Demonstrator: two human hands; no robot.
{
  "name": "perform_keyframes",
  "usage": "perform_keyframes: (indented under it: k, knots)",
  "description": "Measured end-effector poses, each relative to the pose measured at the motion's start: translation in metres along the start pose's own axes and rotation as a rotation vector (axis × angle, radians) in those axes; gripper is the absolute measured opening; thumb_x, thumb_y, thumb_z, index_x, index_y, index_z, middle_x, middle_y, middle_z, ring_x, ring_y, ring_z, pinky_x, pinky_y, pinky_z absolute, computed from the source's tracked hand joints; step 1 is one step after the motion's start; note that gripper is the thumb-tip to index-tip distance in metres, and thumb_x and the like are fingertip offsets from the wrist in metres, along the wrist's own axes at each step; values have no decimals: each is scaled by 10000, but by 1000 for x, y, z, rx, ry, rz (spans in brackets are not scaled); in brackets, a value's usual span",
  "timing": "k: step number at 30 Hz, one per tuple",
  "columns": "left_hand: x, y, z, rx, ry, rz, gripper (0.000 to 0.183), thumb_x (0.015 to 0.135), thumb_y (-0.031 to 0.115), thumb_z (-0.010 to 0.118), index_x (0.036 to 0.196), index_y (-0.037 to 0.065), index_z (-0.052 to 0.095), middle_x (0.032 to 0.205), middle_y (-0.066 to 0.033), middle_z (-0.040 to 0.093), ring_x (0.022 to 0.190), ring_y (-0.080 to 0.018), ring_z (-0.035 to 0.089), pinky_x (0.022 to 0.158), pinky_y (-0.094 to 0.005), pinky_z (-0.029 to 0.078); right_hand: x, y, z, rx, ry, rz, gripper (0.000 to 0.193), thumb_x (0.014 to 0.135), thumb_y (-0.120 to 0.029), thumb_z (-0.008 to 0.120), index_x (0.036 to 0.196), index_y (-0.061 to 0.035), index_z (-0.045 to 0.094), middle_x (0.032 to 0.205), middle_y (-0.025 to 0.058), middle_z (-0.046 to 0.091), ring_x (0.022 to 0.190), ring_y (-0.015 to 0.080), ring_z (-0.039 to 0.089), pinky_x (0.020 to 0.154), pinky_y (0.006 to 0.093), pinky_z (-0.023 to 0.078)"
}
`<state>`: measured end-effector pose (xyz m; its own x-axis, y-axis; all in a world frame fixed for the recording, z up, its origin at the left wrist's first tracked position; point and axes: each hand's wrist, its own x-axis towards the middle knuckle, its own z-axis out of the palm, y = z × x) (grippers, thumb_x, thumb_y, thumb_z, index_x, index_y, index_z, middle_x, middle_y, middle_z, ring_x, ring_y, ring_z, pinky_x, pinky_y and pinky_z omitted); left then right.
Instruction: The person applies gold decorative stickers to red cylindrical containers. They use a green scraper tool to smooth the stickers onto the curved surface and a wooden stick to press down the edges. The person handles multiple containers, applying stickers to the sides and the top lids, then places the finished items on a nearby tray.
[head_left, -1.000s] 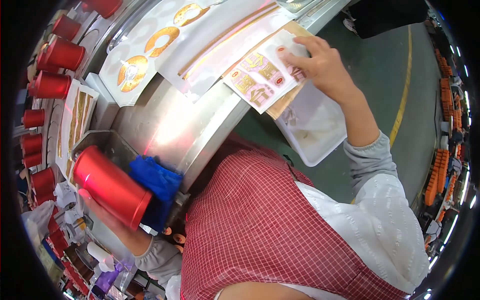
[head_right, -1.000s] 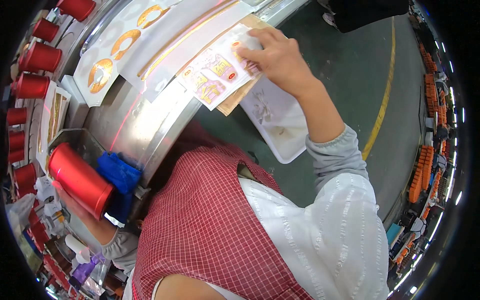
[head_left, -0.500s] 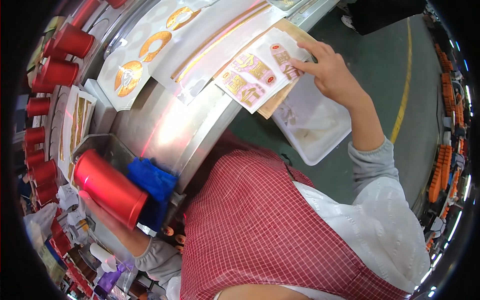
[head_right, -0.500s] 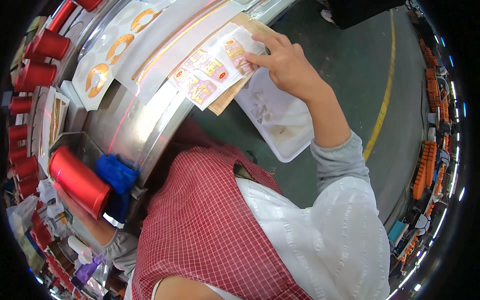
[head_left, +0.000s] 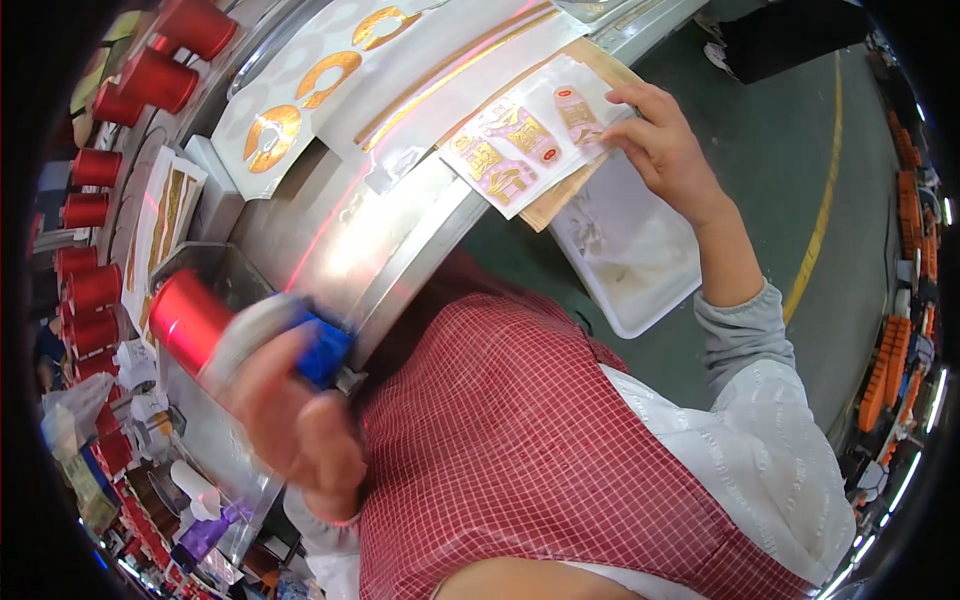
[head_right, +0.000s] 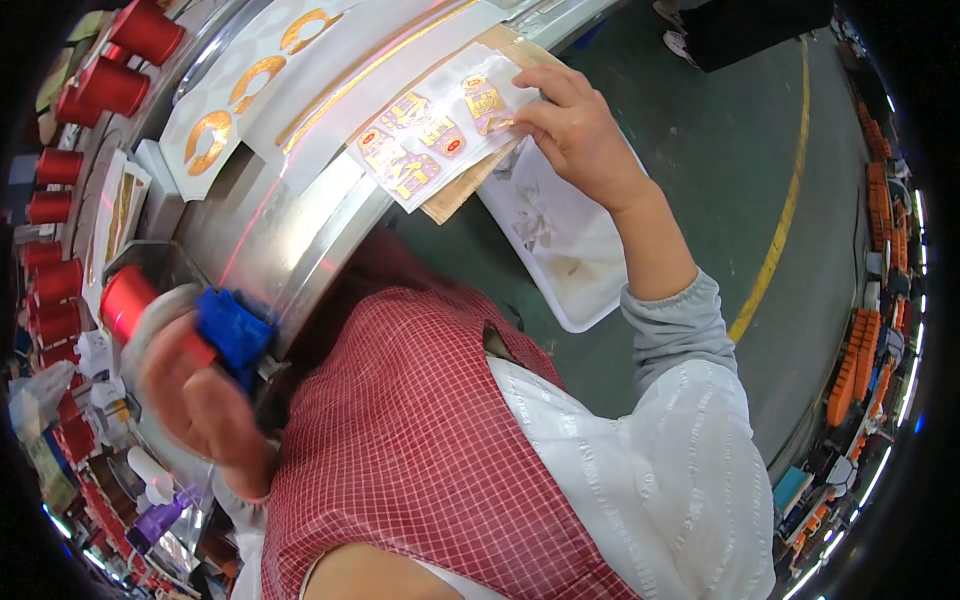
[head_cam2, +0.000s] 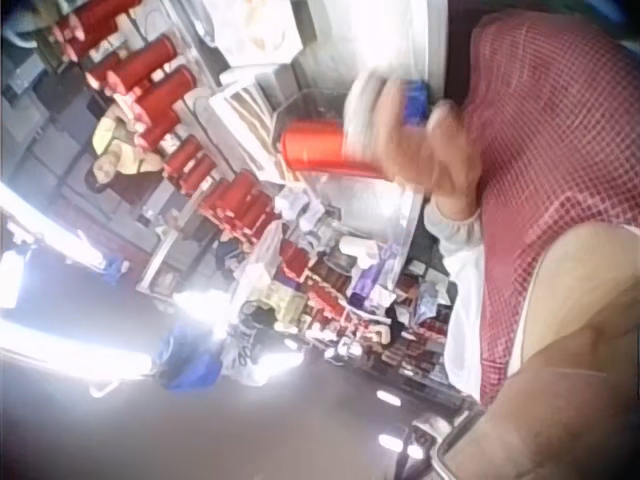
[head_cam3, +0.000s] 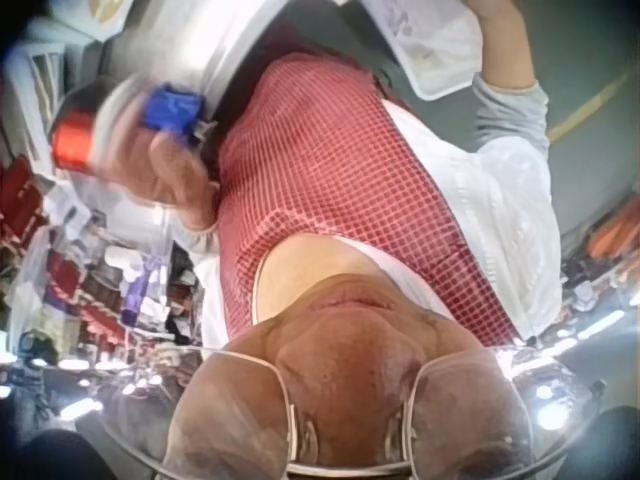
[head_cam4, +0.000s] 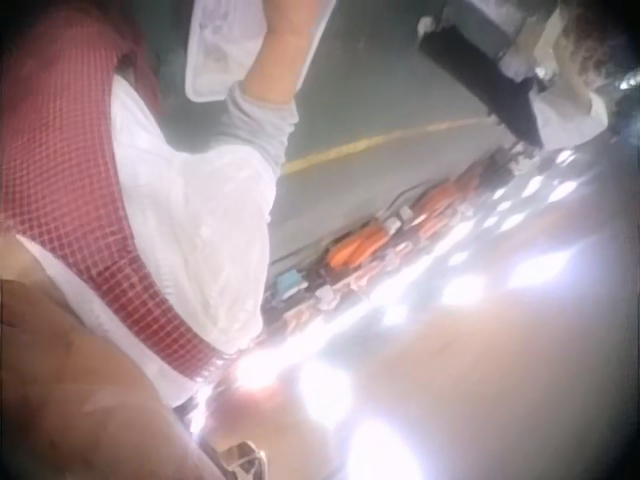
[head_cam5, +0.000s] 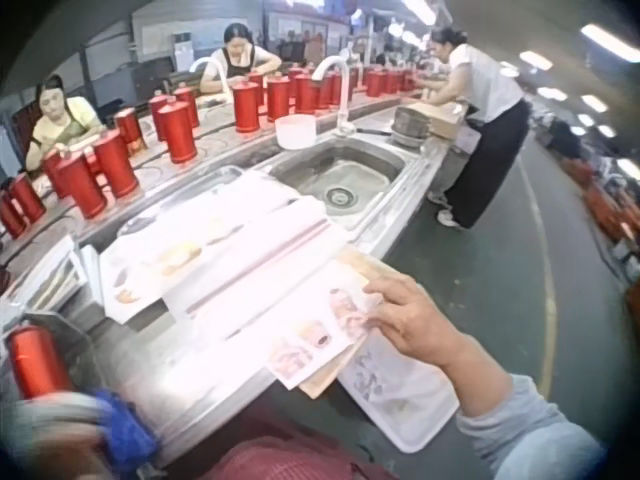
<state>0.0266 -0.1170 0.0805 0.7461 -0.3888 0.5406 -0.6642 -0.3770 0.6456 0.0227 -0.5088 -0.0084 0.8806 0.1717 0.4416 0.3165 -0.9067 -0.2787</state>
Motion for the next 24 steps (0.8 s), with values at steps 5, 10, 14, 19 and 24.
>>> perform_keyframes:
  k: [5,10,14,19,24]
  knots:
    - [51,-6,107,-1130,-512,-1160,436,987,410,461,1102,23,624,1042,-94,657,909,-181,617,813,-286,476,20,-39,-11,115,58,-50,208,727,-9,702,931,-41,675,1205,126,585,1166,340,520,930,412,446]
    - [59,-31,152,-1276,-437,-1106,254,947,243,524,1107,61,602,902,-12,627,742,-98,552,668,-242,445,30,-80,-16,206,-79,-224,242,759,-39,696,1001,-37,677,1219,144,583,1158,335,538,936,401,444]
    - [62,-26,141,-1109,-305,-769,291,895,98,542,1180,49,578,862,20,591,695,-48,473,627,-221,404,47,-55,-14,443,61,126,244,922,-197,611,1077,-15,659,1226,126,576,1111,260,569,819,323,496]
    - [59,-30,130,-765,-179,-455,326,910,62,523,1231,13,559,932,-5,618,758,-42,494,666,-199,413,102,-69,-1,1036,-304,250,185,886,-182,671,967,-17,651,1204,92,572,1066,158,543,907,306,448]
    - [58,-33,86,-765,-88,-644,386,903,70,560,1277,-9,509,922,-29,608,784,-87,533,723,-257,458,198,-80,21,863,-336,-17,138,849,-128,691,828,-22,607,1183,105,584,1082,148,532,937,287,399]
